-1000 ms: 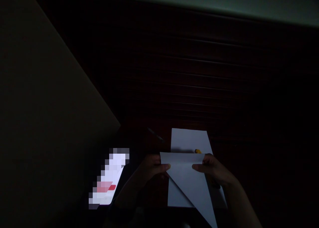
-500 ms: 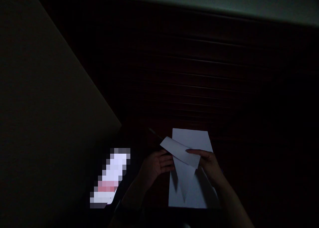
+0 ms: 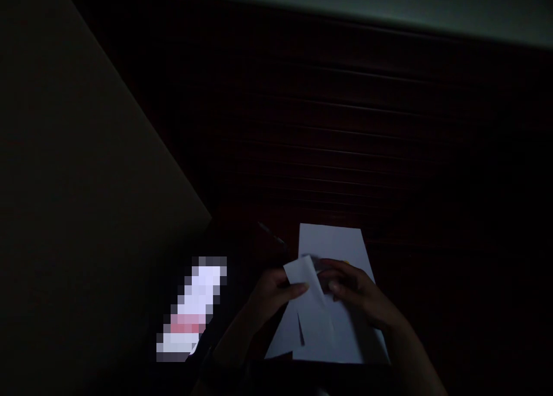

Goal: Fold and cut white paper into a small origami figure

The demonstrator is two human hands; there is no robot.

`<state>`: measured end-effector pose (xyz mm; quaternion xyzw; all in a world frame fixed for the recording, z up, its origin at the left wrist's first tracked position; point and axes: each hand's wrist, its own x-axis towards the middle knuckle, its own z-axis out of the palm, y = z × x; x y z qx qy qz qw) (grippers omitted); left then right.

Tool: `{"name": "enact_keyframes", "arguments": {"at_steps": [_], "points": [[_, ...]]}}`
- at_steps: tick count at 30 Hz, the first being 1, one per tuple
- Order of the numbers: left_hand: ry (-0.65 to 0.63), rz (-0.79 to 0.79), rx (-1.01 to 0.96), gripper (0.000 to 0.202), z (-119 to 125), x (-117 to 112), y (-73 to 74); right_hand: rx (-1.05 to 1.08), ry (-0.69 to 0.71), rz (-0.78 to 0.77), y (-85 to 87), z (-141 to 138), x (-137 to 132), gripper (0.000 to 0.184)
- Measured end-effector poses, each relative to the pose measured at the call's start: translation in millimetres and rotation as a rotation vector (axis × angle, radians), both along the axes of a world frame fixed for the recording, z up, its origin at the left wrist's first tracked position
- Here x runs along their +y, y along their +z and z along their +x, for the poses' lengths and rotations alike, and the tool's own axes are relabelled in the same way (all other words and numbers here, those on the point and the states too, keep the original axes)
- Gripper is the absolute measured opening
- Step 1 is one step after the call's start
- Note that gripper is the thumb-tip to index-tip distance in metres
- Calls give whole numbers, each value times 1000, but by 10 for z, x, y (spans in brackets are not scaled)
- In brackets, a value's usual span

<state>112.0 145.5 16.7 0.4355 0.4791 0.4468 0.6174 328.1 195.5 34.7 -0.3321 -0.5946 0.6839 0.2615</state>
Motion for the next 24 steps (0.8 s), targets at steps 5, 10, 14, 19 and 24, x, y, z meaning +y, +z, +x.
{"name": "enact_keyframes", "arguments": {"at_steps": [5, 10, 14, 19, 24], "points": [[-194, 39, 154, 25, 140, -63, -53, -117, -64, 112, -83, -133, -23, 26], [-141, 113, 297, 23, 163, -36, -78, -121, -158, 135, -89, -147, -36, 23], [-49, 117, 313, 26, 145, -10, -105, -134, -220, 154, -107, -150, -28, 23], [19, 81, 295, 27, 152, -12, -108, -105, -253, 144, -131, -190, -32, 23], [32, 81, 292, 27, 151, -18, -102, -80, -259, 136, -144, -195, -41, 17]]}}
